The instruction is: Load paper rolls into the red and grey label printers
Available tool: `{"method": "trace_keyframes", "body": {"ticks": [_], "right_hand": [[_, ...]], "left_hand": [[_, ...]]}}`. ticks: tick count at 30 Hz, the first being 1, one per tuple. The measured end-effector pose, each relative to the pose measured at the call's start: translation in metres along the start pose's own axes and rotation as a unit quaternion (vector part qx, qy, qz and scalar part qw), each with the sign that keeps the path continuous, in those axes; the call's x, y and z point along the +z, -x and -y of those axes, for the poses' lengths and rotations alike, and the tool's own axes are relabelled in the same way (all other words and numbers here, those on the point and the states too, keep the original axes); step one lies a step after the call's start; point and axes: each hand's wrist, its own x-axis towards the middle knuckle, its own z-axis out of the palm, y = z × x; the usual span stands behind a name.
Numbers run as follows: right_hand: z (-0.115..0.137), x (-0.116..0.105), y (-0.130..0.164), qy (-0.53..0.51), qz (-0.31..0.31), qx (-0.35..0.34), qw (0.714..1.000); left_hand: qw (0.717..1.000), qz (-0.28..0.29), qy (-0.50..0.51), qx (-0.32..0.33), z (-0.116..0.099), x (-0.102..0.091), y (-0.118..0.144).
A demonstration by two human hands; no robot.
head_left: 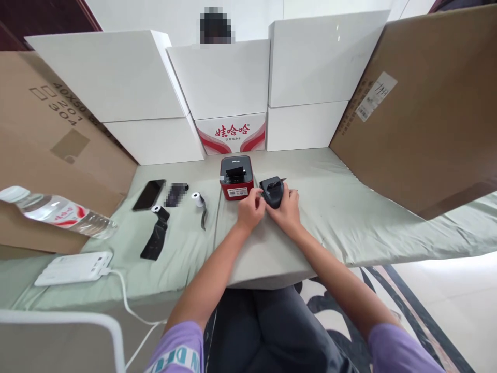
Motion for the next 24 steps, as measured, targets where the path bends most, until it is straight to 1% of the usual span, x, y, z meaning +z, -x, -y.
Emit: {"method": "trace_keyframes", "body": {"ticks": [2,3,5,7,10,12,15,19,24], "right_hand": [[0.002,-0.005,0.012,0.007,0.004,-0.006,1.0],[0.002,-0.007,0.016,0.009,0.007,-0.009,1.0],[0.0,-0.01,0.023,0.011,0.012,-0.013,1.0],[0.0,-0.009,0.026,0.014,0.011,-0.003,1.0],[-0.001,-0.002,0.026,0.013,0.005,0.028,1.0],[-0.002,0.004,0.025,-0.01,0.007,0.031,0.999],[-0.006,0.01,0.025,-0.057,0.014,0.027,0.998],[-0.007,0.007,0.024,-0.088,0.042,0.048,0.994],[-0.002,-0.002,0.022,-0.103,0.079,0.095,0.987]], "left_hand": [[0.995,0.042,0.002,-0.093,-0.012,0.01,0.003],[0.99,0.059,-0.004,-0.129,-0.016,0.012,0.003],[0.982,0.093,-0.028,-0.164,-0.02,0.011,0.002],[0.979,0.114,-0.057,-0.159,-0.021,0.007,0.001],[0.981,0.12,-0.093,-0.119,-0.023,0.003,0.001],[0.981,0.125,-0.118,-0.096,-0.025,0.002,0.002],[0.97,0.146,-0.173,-0.091,-0.028,0.002,0.005],[0.957,0.167,-0.222,-0.087,-0.028,0.003,0.012],[0.961,0.169,-0.208,-0.059,-0.013,0.005,0.019]]}}
